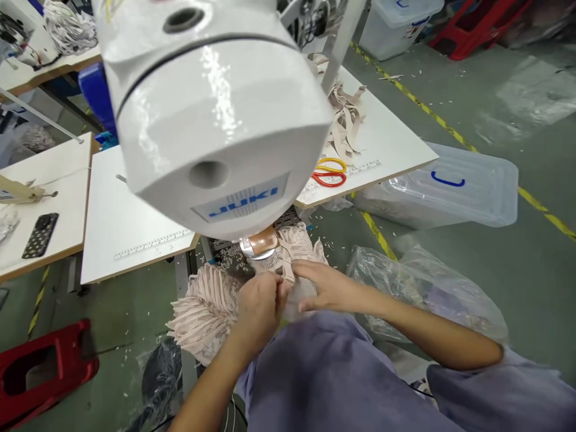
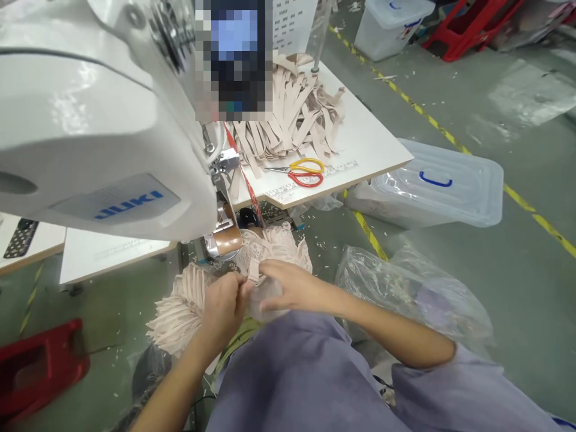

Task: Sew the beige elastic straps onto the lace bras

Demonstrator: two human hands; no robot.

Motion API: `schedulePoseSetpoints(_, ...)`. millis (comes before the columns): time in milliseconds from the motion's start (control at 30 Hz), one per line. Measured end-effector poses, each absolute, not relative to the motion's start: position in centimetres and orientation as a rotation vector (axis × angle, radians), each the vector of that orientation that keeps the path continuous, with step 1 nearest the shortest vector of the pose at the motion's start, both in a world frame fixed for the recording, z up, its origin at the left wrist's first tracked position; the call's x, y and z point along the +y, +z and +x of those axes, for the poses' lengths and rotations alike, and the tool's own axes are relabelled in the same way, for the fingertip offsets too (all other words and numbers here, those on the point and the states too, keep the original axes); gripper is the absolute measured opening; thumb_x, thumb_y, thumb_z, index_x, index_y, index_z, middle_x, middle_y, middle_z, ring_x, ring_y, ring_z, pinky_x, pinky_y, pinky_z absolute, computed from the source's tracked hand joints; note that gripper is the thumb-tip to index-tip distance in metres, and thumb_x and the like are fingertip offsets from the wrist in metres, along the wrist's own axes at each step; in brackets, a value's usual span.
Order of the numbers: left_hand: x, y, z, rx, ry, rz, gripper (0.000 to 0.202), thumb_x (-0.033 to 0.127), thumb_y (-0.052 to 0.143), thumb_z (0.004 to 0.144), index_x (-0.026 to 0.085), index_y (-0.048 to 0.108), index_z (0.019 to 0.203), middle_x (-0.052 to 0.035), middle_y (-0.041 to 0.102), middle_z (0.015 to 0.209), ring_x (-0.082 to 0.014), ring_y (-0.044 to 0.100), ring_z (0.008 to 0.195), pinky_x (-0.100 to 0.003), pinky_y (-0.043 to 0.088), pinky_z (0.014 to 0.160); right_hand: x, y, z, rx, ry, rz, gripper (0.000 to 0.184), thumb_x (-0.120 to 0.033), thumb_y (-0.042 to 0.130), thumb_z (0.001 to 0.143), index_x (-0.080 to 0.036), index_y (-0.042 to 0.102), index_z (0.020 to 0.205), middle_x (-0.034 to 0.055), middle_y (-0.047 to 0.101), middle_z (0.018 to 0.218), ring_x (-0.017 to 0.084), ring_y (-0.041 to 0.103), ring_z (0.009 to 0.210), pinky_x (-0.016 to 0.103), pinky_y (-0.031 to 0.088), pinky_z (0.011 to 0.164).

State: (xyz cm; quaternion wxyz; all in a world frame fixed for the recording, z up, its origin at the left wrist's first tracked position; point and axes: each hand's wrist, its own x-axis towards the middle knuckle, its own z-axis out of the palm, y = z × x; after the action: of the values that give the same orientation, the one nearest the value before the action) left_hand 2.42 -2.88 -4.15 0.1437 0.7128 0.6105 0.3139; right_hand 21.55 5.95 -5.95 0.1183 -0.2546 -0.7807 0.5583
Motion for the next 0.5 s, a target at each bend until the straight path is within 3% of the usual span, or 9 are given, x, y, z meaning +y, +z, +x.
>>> schedulePoseSetpoints(67,-2.4,-3.5,3.6,1.733,0.966,2.072,0.022,0.028,0.045,0.099,0.02,0.052,0.081,0.0016,0.058,0.065,-0.0129,0.053,0.057,-0.026,0.036,0.056,5.7,-6.0,20.9,-2.022,1.747,-0.792,0.062,-0.074,0.051,0.085,-0.017,0.065,0.105,0.0099,0.067,0.103,0.025,0.062,0.099,0.038,0.049,0.09)
schedulePoseSetpoints(133,-1.7,-2.5,4.4,1.757,1.019,1.92,0.026,0.028,0.043,0.1,0.021,0.048,0.075,0.0039,0.052,0.061,-0.011,0.048,0.053,-0.025,0.033,0.054,6.1,-5.5,20.1,-1.797,1.762,-0.914,0.054,-0.065,0.041,0.095,-0.017,0.063,0.089,0.0062,0.066,0.088,0.02,0.063,0.086,0.032,0.05,0.08)
schedulePoseSetpoints(233,-0.7,-0.9,4.8,1.799,1.067,1.531,0.035,0.03,0.038,0.102,0.021,0.041,0.068,0.0057,0.045,0.057,-0.0094,0.043,0.051,-0.022,0.032,0.051,7.3,-3.6,18.9,-1.666,1.649,-1.081,0.04,-0.052,0.049,0.095,-0.018,0.057,0.075,0.0003,0.062,0.068,0.014,0.057,0.064,0.025,0.044,0.061)
schedulePoseSetpoints(333,-0.3,0.2,4.6,1.848,1.071,1.381,0.041,0.035,0.037,0.102,0.021,0.043,0.065,0.0054,0.044,0.056,-0.0093,0.043,0.051,-0.021,0.033,0.05,8.9,-1.7,17.8,-1.695,1.535,-1.05,0.025,-0.043,0.058,0.091,-0.019,0.059,0.083,-0.0025,0.063,0.066,0.012,0.057,0.06,0.024,0.042,0.059)
schedulePoseSetpoints(400,-0.6,0.3,4.1,1.925,1.024,1.444,0.034,0.035,0.043,0.101,0.02,0.056,0.074,0.0053,0.051,0.059,-0.0092,0.048,0.052,-0.021,0.035,0.052,10.2,-0.9,17.2,-1.779,1.44,-1.047,0.022,-0.04,0.059,0.09,-0.02,0.059,0.084,-0.0037,0.062,0.064,0.011,0.056,0.059,0.024,0.041,0.06)
schedulePoseSetpoints(500,-1.3,-0.3,3.0,2.065,0.989,1.683,0.019,0.029,0.053,0.097,0.02,0.066,0.109,0.0039,0.065,0.068,-0.01,0.056,0.057,-0.021,0.039,0.058,12.2,-0.6,16.6,-1.92,1.309,-1.057,0.02,-0.037,0.059,0.089,-0.02,0.056,0.08,-0.006,0.055,0.058,0.01,0.048,0.054,0.024,0.035,0.057)
